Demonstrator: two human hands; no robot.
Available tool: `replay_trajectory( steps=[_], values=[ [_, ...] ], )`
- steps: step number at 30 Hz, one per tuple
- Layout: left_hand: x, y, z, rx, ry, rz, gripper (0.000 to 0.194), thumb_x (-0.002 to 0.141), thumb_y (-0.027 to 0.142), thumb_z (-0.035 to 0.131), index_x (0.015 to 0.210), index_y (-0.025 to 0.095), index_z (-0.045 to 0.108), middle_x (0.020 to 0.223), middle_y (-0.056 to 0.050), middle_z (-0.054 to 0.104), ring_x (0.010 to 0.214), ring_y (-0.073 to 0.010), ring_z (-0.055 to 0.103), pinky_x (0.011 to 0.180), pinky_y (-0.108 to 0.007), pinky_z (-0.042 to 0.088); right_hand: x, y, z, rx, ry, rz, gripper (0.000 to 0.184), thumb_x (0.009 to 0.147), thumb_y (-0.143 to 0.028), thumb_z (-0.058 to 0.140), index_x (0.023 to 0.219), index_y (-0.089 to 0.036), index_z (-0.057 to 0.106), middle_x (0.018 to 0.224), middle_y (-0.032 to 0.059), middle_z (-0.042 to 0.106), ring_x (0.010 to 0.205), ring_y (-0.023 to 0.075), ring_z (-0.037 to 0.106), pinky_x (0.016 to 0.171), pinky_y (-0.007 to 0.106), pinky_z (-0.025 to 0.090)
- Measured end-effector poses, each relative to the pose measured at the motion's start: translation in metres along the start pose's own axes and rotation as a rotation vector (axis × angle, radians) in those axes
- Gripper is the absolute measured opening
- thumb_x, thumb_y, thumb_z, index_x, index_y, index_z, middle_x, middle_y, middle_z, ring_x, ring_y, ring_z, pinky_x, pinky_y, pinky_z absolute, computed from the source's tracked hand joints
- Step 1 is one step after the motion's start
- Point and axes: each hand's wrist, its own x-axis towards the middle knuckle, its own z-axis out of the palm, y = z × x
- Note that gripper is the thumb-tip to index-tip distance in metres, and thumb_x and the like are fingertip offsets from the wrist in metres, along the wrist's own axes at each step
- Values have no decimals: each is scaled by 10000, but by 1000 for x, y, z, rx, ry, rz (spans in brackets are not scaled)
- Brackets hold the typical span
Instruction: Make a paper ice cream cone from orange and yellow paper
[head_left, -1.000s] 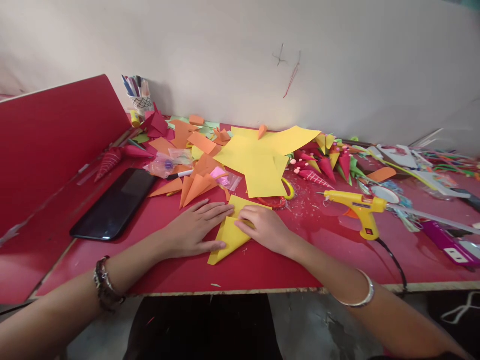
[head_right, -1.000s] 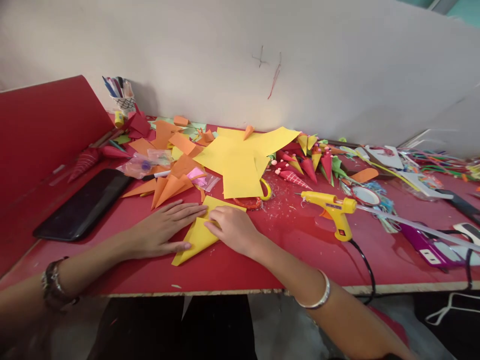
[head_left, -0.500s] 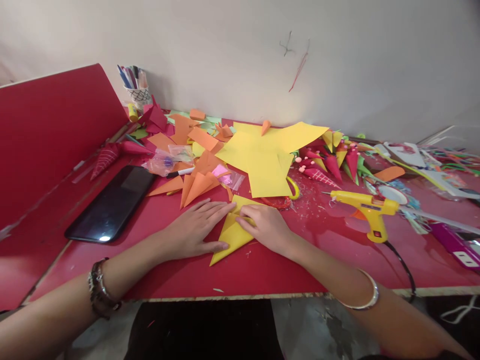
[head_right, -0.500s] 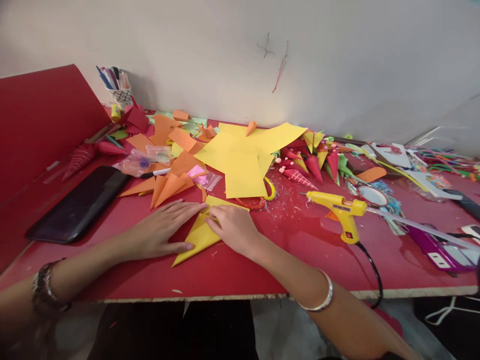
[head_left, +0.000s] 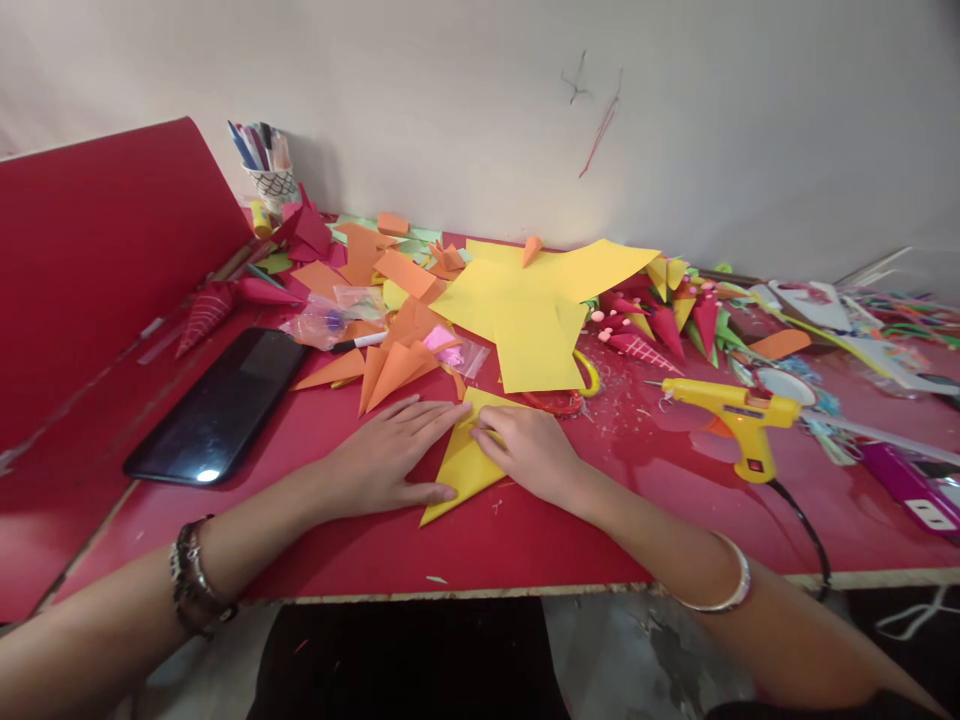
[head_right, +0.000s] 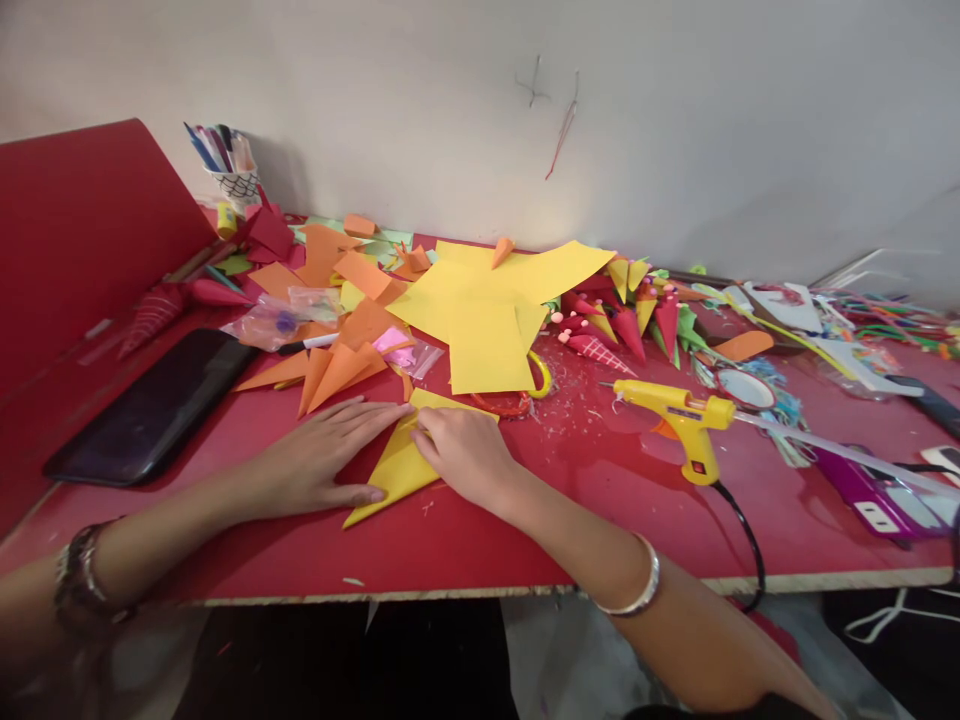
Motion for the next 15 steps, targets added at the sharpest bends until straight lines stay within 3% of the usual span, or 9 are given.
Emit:
replay_trajectory(
  steps=[15],
  values=[
    [-2,-1,0,6,9,14,816,726,596,457,1362,224,107,1365,-90,317,1232,-263,297,1006,-404,248,-1,-2,2,-24,58,15,196,854,-269,388,743,-161,508,698,17,589,636,129,535,522,236,251]
  ],
)
